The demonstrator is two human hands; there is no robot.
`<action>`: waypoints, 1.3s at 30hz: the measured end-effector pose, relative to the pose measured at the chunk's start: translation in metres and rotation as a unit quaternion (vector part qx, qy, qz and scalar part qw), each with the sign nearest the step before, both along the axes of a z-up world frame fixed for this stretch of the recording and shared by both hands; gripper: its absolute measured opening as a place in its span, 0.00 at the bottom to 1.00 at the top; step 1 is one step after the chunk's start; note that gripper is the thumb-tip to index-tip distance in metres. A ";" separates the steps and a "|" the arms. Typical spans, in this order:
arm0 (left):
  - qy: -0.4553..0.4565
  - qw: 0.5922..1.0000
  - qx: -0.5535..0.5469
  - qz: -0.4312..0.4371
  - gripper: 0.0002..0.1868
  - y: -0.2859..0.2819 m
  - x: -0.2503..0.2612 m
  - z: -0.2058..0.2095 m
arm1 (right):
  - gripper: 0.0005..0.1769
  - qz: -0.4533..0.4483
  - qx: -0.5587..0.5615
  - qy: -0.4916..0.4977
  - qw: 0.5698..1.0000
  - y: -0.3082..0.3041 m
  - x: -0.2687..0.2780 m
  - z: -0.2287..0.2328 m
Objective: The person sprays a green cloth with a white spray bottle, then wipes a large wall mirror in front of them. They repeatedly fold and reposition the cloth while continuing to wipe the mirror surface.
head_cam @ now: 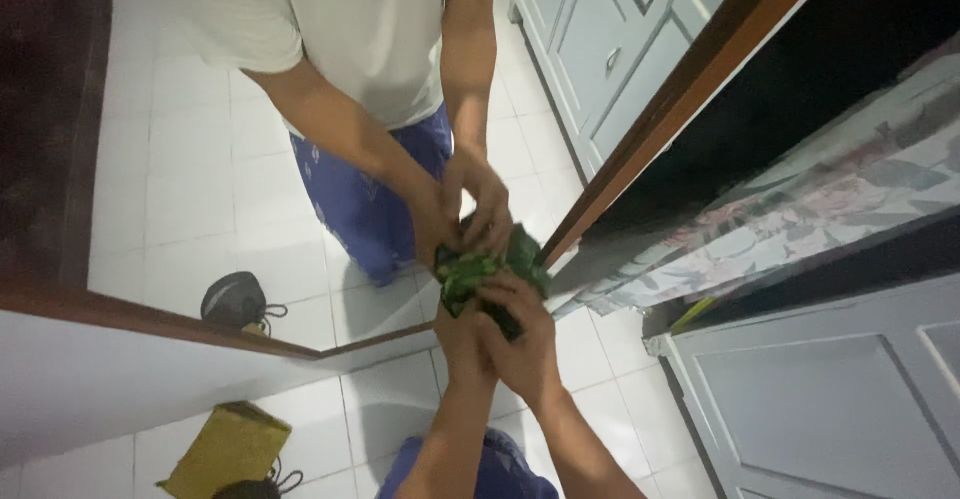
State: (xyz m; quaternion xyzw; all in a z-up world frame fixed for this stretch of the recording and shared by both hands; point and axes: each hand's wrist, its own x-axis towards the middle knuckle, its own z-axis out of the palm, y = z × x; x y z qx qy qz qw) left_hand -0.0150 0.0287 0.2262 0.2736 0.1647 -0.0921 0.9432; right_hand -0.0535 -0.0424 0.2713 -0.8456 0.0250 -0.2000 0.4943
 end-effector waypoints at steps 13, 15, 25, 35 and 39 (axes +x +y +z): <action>-0.013 0.995 0.098 0.014 0.14 -0.004 0.000 0.028 | 0.15 -0.013 0.021 -0.041 0.999 -0.006 0.002 0.016; 0.053 0.994 0.099 0.008 0.14 -0.003 0.000 0.050 | 0.15 -0.014 0.067 -0.022 0.997 -0.004 0.001 0.022; -0.009 0.987 0.163 -0.005 0.09 -0.002 -0.004 0.063 | 0.13 0.015 0.133 -0.060 0.989 -0.012 0.005 0.042; 0.023 0.988 0.149 0.010 0.12 -0.002 -0.005 0.092 | 0.12 0.015 0.145 -0.041 0.988 -0.010 0.002 0.064; -0.010 0.987 0.158 0.041 0.16 -0.006 0.002 0.079 | 0.10 0.058 0.173 -0.102 0.978 -0.014 0.004 0.078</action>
